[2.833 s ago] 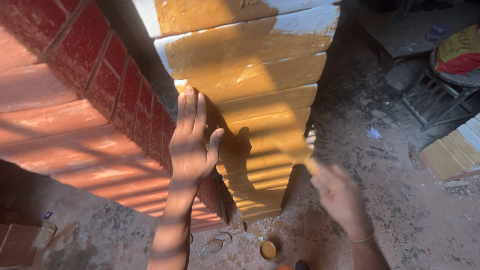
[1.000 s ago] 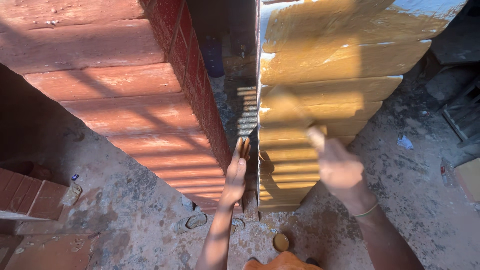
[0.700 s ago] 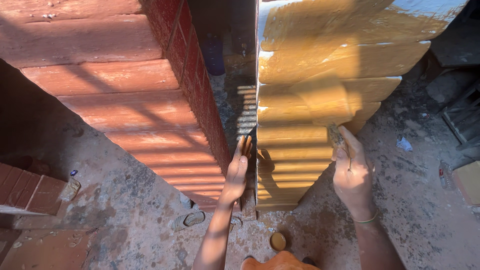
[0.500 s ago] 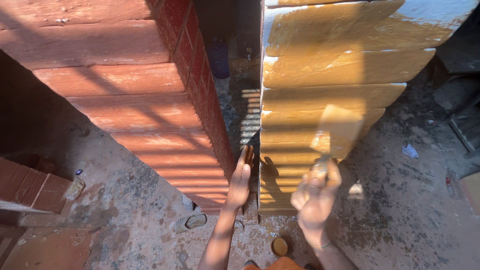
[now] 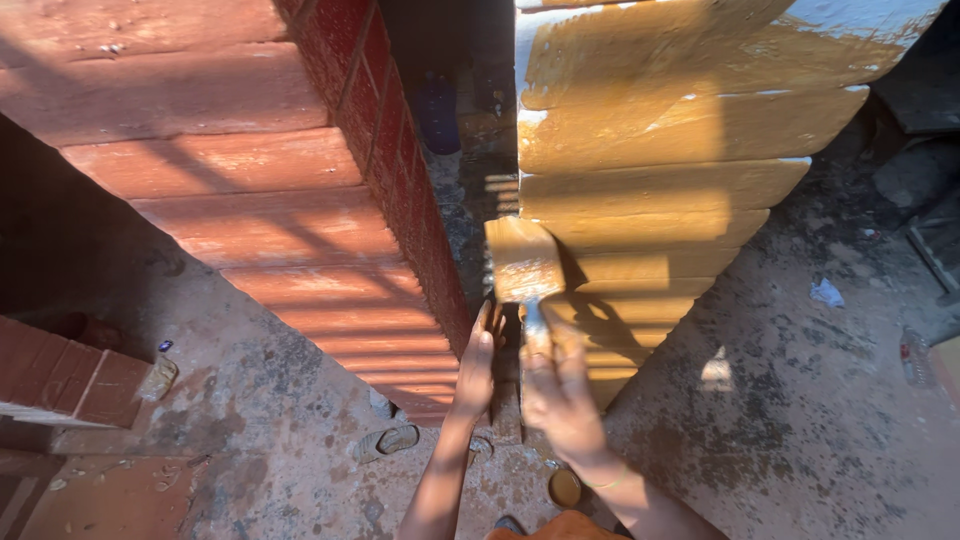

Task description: The person paints a white brick wall with yellow paint using a brush. They repeatedly dip the brush into a small container on the floor and apply paint in vertical strokes along the wall's edge.

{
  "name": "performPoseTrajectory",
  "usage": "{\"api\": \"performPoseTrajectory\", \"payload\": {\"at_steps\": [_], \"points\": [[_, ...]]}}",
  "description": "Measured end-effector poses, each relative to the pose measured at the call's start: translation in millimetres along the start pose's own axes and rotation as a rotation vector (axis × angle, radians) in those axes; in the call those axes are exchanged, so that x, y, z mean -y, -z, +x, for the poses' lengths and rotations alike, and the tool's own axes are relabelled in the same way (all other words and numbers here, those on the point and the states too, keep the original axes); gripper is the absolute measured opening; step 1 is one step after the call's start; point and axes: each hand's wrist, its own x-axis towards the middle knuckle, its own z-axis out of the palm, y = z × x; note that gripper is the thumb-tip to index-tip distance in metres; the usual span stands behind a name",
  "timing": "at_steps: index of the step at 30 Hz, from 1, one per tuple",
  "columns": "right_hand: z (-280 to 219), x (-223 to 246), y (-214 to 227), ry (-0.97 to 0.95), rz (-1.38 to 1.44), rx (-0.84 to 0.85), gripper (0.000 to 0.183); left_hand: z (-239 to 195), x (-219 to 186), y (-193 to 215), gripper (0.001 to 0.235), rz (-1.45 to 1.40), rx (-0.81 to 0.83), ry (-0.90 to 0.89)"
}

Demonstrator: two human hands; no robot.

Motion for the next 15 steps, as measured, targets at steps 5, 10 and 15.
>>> {"api": "performPoseTrajectory", "payload": {"at_steps": [5,10,15], "points": [[-35.9,32.7,19.8,0.029,0.070,-0.361,0.051,8.9,-23.4,-25.2,0.064,-0.227,0.054,0.047],[-42.9,34.0,45.6,0.166,0.134,-0.405,0.039,7.1,-30.0,-37.1,0.061,0.018,0.098,-0.018],[-12.7,-26.6,29.0,-0.047,0.358,-0.059,0.039,6.4,-6.0,-29.2,0.063,0.252,0.081,0.044]]}}
